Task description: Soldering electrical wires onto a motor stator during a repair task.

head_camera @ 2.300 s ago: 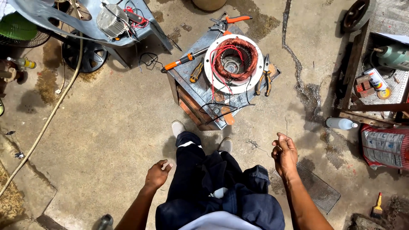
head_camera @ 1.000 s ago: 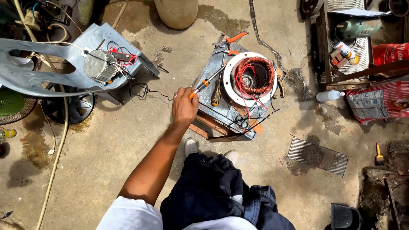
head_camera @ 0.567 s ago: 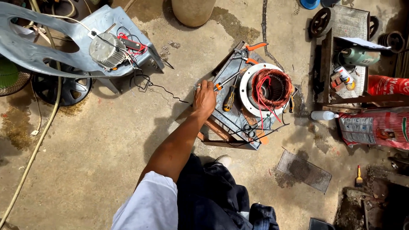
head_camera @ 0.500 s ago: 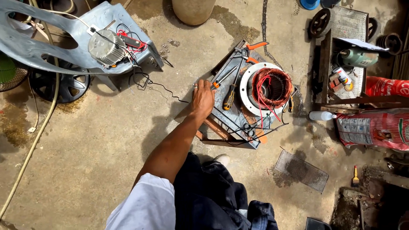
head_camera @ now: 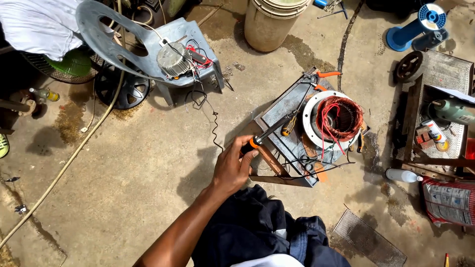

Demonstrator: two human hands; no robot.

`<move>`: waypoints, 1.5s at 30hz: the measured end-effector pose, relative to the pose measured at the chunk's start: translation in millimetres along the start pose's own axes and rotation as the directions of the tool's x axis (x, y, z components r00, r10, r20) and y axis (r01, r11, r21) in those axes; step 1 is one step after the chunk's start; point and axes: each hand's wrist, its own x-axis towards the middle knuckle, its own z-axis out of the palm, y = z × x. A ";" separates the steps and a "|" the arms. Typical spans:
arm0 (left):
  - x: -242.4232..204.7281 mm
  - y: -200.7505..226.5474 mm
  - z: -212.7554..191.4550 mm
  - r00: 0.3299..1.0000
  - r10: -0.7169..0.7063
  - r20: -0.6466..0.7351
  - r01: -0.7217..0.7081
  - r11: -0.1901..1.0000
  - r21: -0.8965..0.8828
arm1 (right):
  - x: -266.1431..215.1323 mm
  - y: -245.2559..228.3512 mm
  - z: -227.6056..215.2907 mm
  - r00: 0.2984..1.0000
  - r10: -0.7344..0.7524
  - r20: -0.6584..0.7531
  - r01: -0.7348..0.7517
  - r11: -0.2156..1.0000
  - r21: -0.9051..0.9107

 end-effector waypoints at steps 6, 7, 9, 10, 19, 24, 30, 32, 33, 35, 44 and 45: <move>-58.7 26.2 29.3 0.996 -0.003 -0.093 0.011 0.996 0.084 | 133.4 -35.8 -20.4 0.677 -0.288 0.677 0.100 0.948 0.303; -69.5 34.8 40.4 0.992 -0.007 -0.124 0.022 0.992 0.123 | 141.8 -47.0 -32.9 0.625 -0.352 0.697 0.182 0.934 0.308; -93.7 53.0 59.7 0.981 -0.147 -0.124 0.165 0.975 0.149 | 134.9 -78.7 -71.0 0.659 -0.297 0.691 0.192 0.955 0.227; -99.1 63.0 67.2 0.958 -0.261 -0.121 0.280 0.941 0.191 | 128.3 -96.5 -83.7 0.691 -0.248 0.679 0.183 0.969 0.168; -163.7 68.5 141.7 0.952 -0.273 -0.141 0.303 0.909 0.287 | 168.6 -122.3 -132.6 0.478 -0.673 0.564 0.155 0.697 0.701; -163.5 63.8 152.3 0.963 -0.245 -0.113 0.270 0.892 0.364 | 156.1 -148.1 -171.0 0.356 -0.793 0.495 0.344 0.604 0.719; -150.7 58.3 137.9 0.969 -0.241 -0.053 0.241 0.876 0.417 | 108.9 -188.6 -189.9 0.346 -0.838 0.422 0.459 0.544 0.702; -148.2 58.8 138.4 0.959 -0.281 -0.029 0.266 0.863 0.429 | 100.0 -200.9 -189.2 0.339 -0.826 0.450 0.470 0.563 0.680; -147.7 57.6 140.6 0.963 -0.268 -0.041 0.257 0.855 0.450 | 100.3 -205.8 -186.1 0.291 -0.854 0.431 0.496 0.520 0.695; -136.2 51.0 134.8 0.974 -0.222 -0.049 0.218 0.852 0.475 | 90.6 -221.9 -174.9 0.250 -0.890 0.381 0.521 0.455 0.722; -114.1 54.7 163.3 0.953 -0.240 -0.184 0.301 0.811 0.502 | 99.8 -275.4 -143.5 0.054 -0.928 0.369 0.591 0.327 0.737; -112.0 56.5 164.4 0.947 -0.261 -0.186 0.320 0.808 0.495 | 101.2 -278.1 -138.4 0.050 -0.925 0.376 0.598 0.330 0.731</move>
